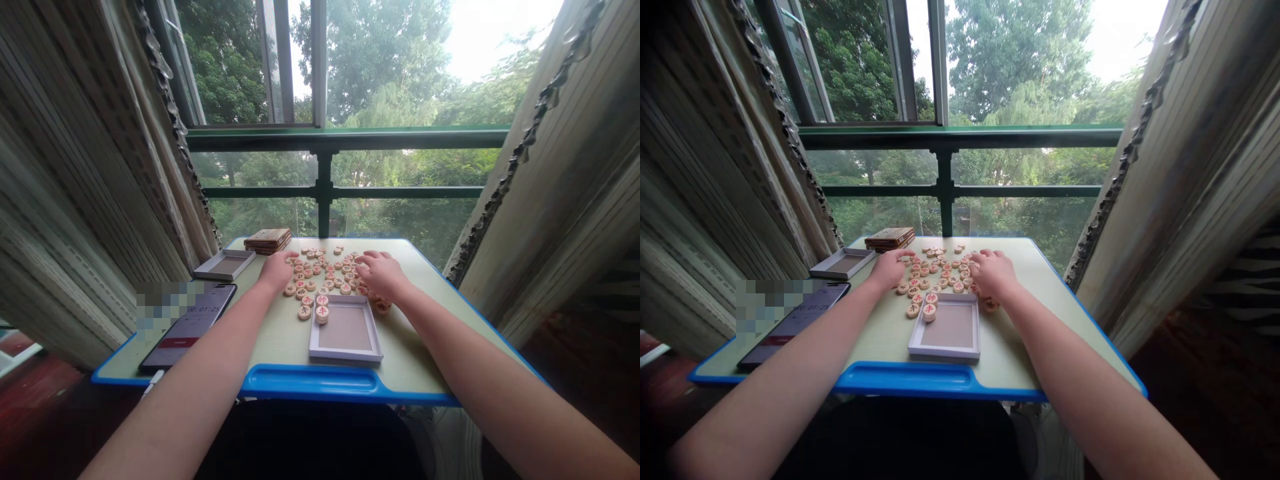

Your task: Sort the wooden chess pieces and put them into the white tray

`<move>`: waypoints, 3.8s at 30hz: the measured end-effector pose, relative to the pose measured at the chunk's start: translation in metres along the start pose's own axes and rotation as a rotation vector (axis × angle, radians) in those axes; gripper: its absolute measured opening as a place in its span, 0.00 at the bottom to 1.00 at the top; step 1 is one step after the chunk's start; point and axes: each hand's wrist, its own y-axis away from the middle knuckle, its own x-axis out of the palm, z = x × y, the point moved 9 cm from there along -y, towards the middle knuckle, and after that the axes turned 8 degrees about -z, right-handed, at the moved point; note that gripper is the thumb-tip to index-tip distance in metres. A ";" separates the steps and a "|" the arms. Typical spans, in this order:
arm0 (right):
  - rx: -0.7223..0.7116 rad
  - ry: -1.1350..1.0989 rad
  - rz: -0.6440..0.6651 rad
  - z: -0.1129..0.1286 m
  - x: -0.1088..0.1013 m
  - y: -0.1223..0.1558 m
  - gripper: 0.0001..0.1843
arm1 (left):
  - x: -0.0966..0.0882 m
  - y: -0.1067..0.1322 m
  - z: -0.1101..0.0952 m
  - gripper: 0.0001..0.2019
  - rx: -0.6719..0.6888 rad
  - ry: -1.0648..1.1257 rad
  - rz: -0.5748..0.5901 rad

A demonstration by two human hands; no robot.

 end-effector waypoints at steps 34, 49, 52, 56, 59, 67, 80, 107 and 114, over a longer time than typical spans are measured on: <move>-0.240 -0.439 0.295 0.049 -0.006 0.024 0.10 | 0.013 0.006 -0.014 0.12 0.188 -0.108 0.060; -0.320 -0.385 0.305 0.054 0.001 0.026 0.06 | 0.004 0.016 -0.022 0.10 0.205 -0.293 0.150; -0.328 -0.380 0.303 0.054 0.002 0.026 0.06 | 0.000 0.015 -0.026 0.08 0.223 -0.311 0.102; -0.330 -0.368 0.311 0.054 0.002 0.026 0.06 | -0.001 0.016 -0.026 0.06 0.165 -0.233 0.093; -0.333 -0.363 0.323 0.055 0.001 0.027 0.06 | 0.000 0.017 -0.027 0.06 0.128 -0.105 0.116; -0.481 -0.493 0.213 0.086 -0.018 0.039 0.12 | 0.008 0.019 -0.030 0.11 0.071 0.235 0.143; -0.756 -0.524 0.144 0.120 -0.020 0.064 0.07 | 0.007 0.014 -0.024 0.08 0.103 0.110 0.078; 0.344 -0.304 0.004 -0.070 0.001 -0.009 0.13 | 0.029 0.024 -0.047 0.12 0.321 -0.036 0.145; 0.341 -0.300 0.077 -0.067 0.008 -0.007 0.12 | 0.031 0.028 -0.059 0.10 0.481 -0.132 0.161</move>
